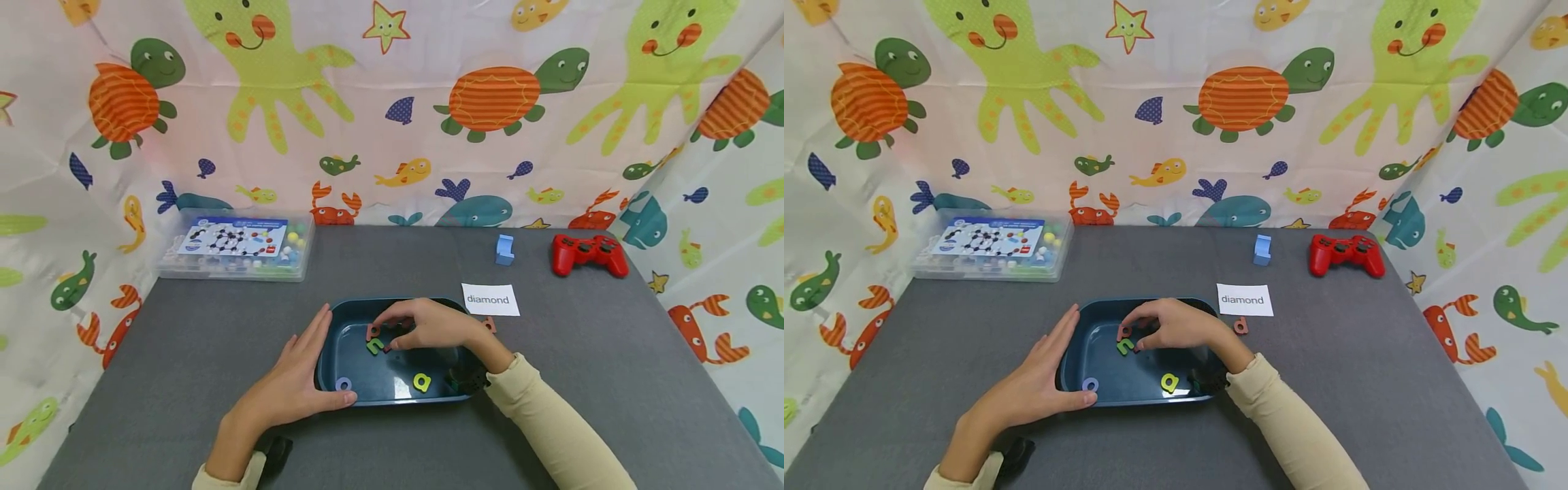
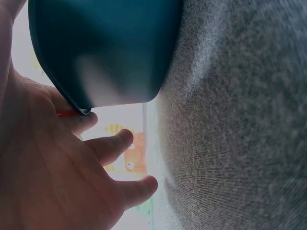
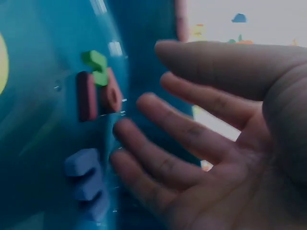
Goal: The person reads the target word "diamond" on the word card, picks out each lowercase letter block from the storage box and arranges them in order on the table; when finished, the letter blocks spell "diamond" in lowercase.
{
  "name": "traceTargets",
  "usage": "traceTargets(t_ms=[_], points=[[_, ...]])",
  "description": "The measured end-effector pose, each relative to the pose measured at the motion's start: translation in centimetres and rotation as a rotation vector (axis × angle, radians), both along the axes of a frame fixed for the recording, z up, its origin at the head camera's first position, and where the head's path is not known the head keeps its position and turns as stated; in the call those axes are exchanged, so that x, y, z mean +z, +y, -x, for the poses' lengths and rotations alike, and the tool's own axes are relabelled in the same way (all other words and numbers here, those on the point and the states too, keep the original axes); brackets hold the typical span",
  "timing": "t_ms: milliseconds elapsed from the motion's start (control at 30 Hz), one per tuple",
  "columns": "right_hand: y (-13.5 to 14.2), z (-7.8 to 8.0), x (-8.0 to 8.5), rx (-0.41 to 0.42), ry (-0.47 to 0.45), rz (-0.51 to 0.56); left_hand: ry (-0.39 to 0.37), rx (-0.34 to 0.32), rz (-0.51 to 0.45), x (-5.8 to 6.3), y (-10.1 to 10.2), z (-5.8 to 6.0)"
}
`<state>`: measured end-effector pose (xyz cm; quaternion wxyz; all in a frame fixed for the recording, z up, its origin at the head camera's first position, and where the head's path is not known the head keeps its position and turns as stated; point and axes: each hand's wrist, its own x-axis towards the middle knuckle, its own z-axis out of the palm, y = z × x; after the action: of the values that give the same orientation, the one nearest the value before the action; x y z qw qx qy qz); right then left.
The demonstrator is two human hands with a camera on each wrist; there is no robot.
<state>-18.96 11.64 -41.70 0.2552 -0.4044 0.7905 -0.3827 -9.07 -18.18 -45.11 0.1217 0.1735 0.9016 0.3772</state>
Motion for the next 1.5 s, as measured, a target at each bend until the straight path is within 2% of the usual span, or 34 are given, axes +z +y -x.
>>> traceTargets(t_ms=[433, 667, 967, 1200, 1500], points=[[-0.7, 0.1, -1.2, 0.060, 0.044, 0.003, 0.013, -0.014, -0.001, 0.0, 0.1, 0.1], [-1.0, 0.1, -1.2, 0.085, 0.112, -0.068, 0.002, -0.009, 0.002, 0.0, 0.2, 0.1], [-1.4, 0.2, -1.5, 0.113, 0.140, -0.112, -0.007, -0.003, -0.010, -0.1, 0.1, 0.0], [-1.8, 0.4, -1.9, 0.157, 0.186, -0.084, -0.002, -0.004, -0.020, -0.1, 0.0, 0.0], [-2.0, 0.4, -1.8, 0.159, 0.176, -0.064, -0.001, -0.007, -0.027, 0.0, 0.0, -0.1]])
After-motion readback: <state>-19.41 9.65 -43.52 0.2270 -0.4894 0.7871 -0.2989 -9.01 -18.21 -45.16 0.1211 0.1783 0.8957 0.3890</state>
